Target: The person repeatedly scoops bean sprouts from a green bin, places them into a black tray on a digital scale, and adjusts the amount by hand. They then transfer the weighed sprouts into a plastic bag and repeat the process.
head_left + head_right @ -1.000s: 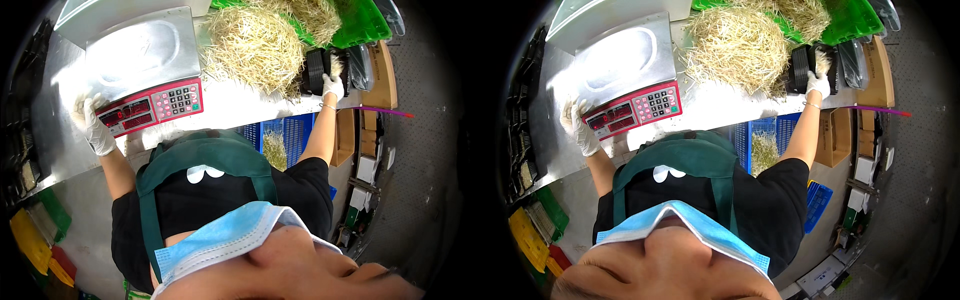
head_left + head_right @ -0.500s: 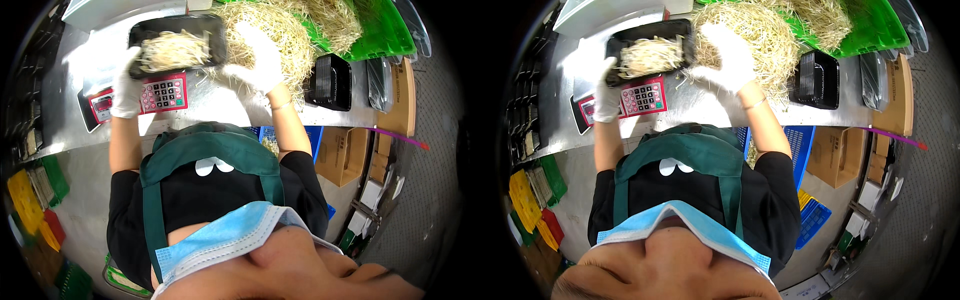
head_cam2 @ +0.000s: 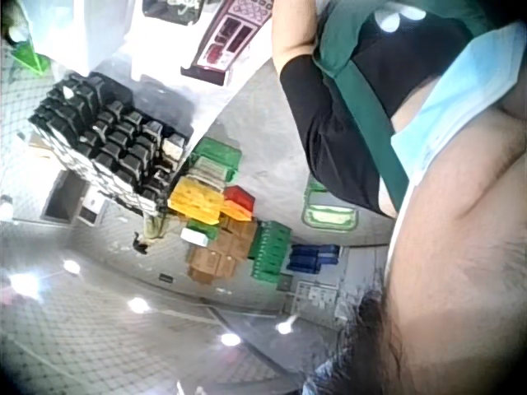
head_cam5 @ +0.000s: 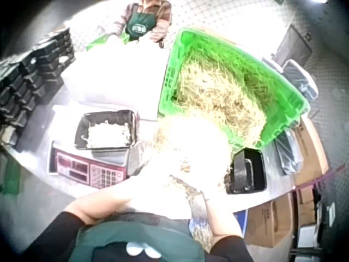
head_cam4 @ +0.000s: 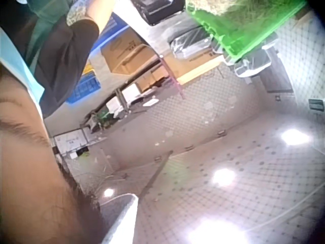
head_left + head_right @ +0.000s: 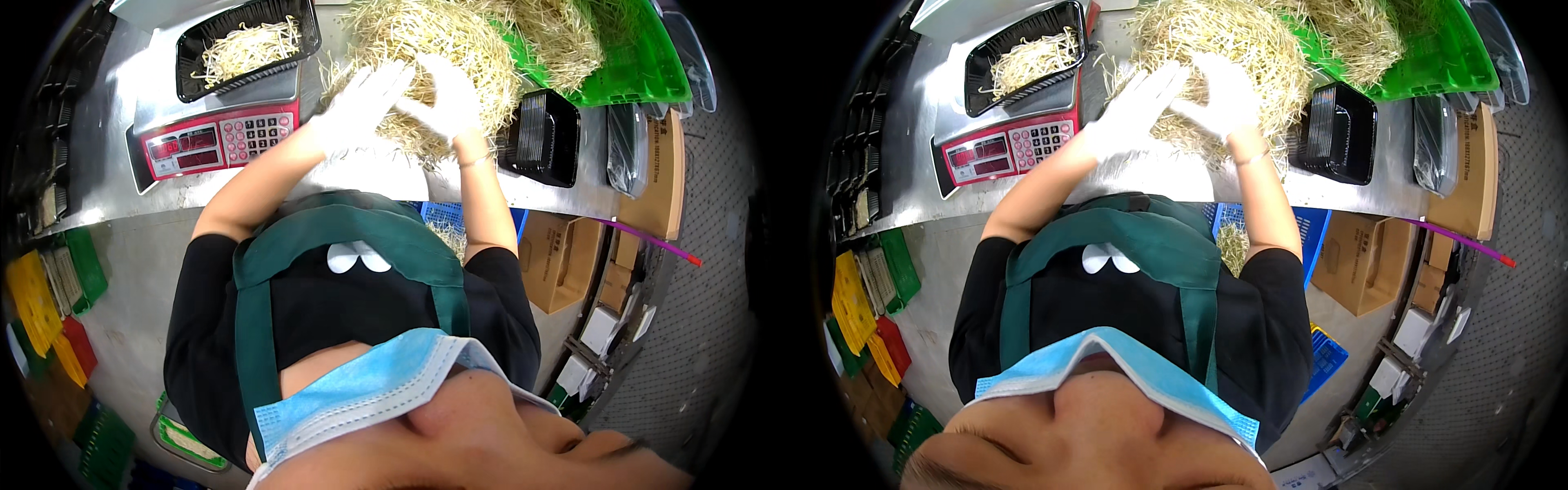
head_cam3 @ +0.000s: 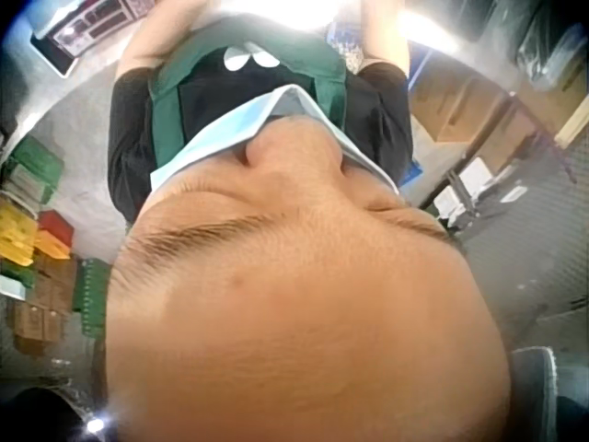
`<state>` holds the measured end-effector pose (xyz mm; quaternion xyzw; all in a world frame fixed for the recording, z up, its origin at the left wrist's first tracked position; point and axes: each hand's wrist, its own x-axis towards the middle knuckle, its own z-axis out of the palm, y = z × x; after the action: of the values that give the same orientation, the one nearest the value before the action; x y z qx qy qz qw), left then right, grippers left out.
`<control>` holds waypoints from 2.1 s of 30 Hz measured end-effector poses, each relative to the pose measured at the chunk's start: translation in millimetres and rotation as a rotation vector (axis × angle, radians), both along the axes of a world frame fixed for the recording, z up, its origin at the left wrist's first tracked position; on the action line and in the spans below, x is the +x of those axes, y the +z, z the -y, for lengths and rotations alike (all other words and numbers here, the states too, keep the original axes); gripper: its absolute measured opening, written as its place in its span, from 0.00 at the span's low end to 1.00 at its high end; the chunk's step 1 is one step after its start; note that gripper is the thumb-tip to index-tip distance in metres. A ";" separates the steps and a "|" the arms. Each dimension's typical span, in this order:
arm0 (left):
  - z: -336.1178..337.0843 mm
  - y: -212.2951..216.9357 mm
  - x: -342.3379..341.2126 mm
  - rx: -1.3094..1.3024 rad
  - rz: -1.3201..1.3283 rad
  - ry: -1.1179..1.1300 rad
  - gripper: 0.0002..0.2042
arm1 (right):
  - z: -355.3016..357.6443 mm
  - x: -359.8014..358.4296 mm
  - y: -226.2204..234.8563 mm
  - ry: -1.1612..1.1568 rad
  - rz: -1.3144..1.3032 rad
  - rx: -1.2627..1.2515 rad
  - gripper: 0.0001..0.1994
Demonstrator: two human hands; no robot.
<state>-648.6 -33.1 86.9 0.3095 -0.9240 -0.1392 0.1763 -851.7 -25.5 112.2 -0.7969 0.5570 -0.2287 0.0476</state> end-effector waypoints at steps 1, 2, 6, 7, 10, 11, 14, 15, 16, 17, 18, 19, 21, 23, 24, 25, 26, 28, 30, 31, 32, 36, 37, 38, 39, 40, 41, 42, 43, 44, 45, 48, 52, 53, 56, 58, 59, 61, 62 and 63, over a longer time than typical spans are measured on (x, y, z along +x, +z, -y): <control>8.6 -4.7 -10.2 0.057 0.129 0.027 0.52 | 4.9 -9.4 6.2 -0.113 0.007 0.200 0.41; 11.0 -7.8 -13.7 0.117 0.261 0.059 0.57 | -0.3 -7.6 22.1 -0.135 0.035 0.425 0.40; -15.9 -6.2 -5.4 0.127 0.272 0.071 0.64 | -62.9 -20.9 -42.1 0.021 -0.474 0.080 0.45; -12.8 -2.9 -6.6 0.130 0.335 0.112 0.64 | -58.5 -19.0 -40.9 0.010 -0.479 0.126 0.45; 6.8 -17.7 -15.0 0.061 0.377 0.229 0.59 | -41.0 -16.9 -26.8 0.008 -0.398 0.181 0.43; 20.6 -37.2 -16.7 -0.026 0.295 0.275 0.53 | -26.8 -19.5 -24.6 0.038 -0.303 0.127 0.40; 35.8 -36.8 -23.7 0.072 0.196 0.331 0.40 | 5.6 -32.6 -46.0 0.007 -0.282 -0.022 0.36; 30.8 -25.6 -20.6 0.112 0.191 0.359 0.39 | 6.6 -32.1 -40.3 -0.004 -0.255 -0.004 0.35; 23.6 -12.8 -18.7 0.152 0.186 0.384 0.39 | 4.0 -33.8 -32.9 -0.018 -0.229 0.016 0.35; 18.3 -3.5 -16.2 0.187 0.179 0.402 0.39 | 1.6 -33.9 -20.5 -0.039 -0.204 0.032 0.35; 11.5 -2.8 -10.4 0.171 0.167 0.396 0.38 | -0.2 -37.2 -8.2 -0.104 -0.216 0.163 0.33; 4.4 0.0 -2.6 0.180 0.168 0.392 0.38 | 1.8 -50.1 -7.2 -0.105 -0.121 0.214 0.34; -11.3 12.7 14.9 0.197 0.163 0.381 0.38 | 3.8 -62.4 11.8 -0.106 0.064 0.313 0.36; -26.1 -3.2 25.3 0.132 0.138 0.232 0.34 | -5.5 -59.8 37.4 -0.149 0.475 0.505 0.34; -31.2 -4.6 23.9 0.088 0.181 0.164 0.33 | -6.7 -58.0 40.0 -0.186 0.627 0.524 0.33; -35.3 -7.2 22.0 0.045 0.224 0.097 0.32 | -1.5 -59.7 30.8 -0.184 0.668 0.540 0.32; -36.6 -12.3 12.3 -0.046 0.209 0.087 0.31 | 0.6 -43.4 31.2 -0.148 0.446 0.488 0.34; -35.0 -14.7 10.6 -0.327 0.248 0.178 0.32 | 8.4 -29.7 9.9 -0.137 0.296 0.666 0.40; -38.9 -2.6 23.8 -0.286 0.223 0.230 0.32 | 12.5 -31.6 -15.2 -0.058 -0.121 0.507 0.46; -45.2 9.7 35.9 -0.113 0.174 0.237 0.30 | 5.8 -37.5 -21.9 0.005 -0.263 0.301 0.48; -55.9 32.4 50.9 0.154 0.219 0.206 0.28 | 3.1 -35.7 -15.2 -0.010 -0.084 0.374 0.51; -43.5 24.4 60.4 0.582 0.478 -0.175 0.17 | -1.3 -4.0 -3.9 -0.069 0.265 0.560 0.61; -43.0 10.0 57.7 0.598 0.278 -0.099 0.15 | -7.5 13.8 -5.5 -0.083 0.124 0.546 0.63; -41.0 -12.3 54.9 0.599 0.079 -0.011 0.14 | -9.5 36.4 -3.6 -0.084 -0.017 0.527 0.65; -39.1 -36.2 51.8 0.598 -0.123 0.061 0.13 | -27.3 55.2 -18.7 -0.073 -0.233 0.252 0.64; -39.5 -61.6 55.6 0.481 -0.233 0.040 0.12 | -39.8 79.6 -15.2 -0.134 -0.371 0.196 0.61; -37.8 -58.2 58.8 0.528 -0.154 0.016 0.12 | -47.7 92.3 -13.3 -0.211 -0.510 0.142 0.59; -36.9 -40.8 64.2 0.572 -0.076 -0.005 0.12 | -41.7 91.3 -14.1 -0.206 -0.398 0.169 0.57; -36.8 -21.8 71.5 0.615 0.003 -0.025 0.12 | -29.8 86.0 -16.0 -0.199 -0.287 0.196 0.55; -41.8 15.3 84.1 0.696 -0.271 -0.109 0.13 | -19.0 79.1 -17.2 -0.199 -0.171 0.221 0.54; -41.6 44.6 99.0 0.342 -0.350 -0.198 0.13 | -7.8 71.8 -11.1 -0.173 -0.151 0.369 0.52; -40.4 73.3 145.4 0.645 -0.804 -0.039 0.09 | 12.3 55.1 0.8 -0.150 -0.094 0.570 0.47; -6.0 72.2 189.7 0.069 -1.220 0.588 0.16 | -2.8 65.5 -20.0 -0.237 -0.273 0.377 0.51; 14.0 60.3 202.5 -0.142 -1.108 0.712 0.21 | -1.4 66.3 -10.1 -0.186 -0.159 0.454 0.51; 36.4 33.7 208.8 0.541 -1.309 0.651 0.27 | 8.2 33.6 -10.5 -0.179 0.123 0.558 0.49; 55.0 1.2 219.7 0.932 -1.464 0.547 0.30 | 1.5 17.0 -7.8 -0.180 0.274 0.391 0.48; 55.3 8.4 210.2 0.947 -1.451 0.601 0.30 | -6.1 9.4 -2.6 -0.188 0.348 0.313 0.48; 52.7 12.9 203.7 0.936 -1.378 0.586 0.25 | -13.3 13.8 31.2 -0.080 0.477 0.175 0.48; 49.6 15.4 199.9 0.936 -1.313 0.573 0.19 | -16.3 21.2 49.6 -0.088 0.434 0.103 0.48; 42.4 27.1 184.4 0.924 -1.313 0.519 0.22 | -15.5 32.3 67.0 -0.089 0.396 0.032 0.49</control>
<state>-464.2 -75.5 114.1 0.4094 -0.3837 -0.6100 0.5595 -819.3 -10.1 179.2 -0.7100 0.5751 -0.3741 0.1588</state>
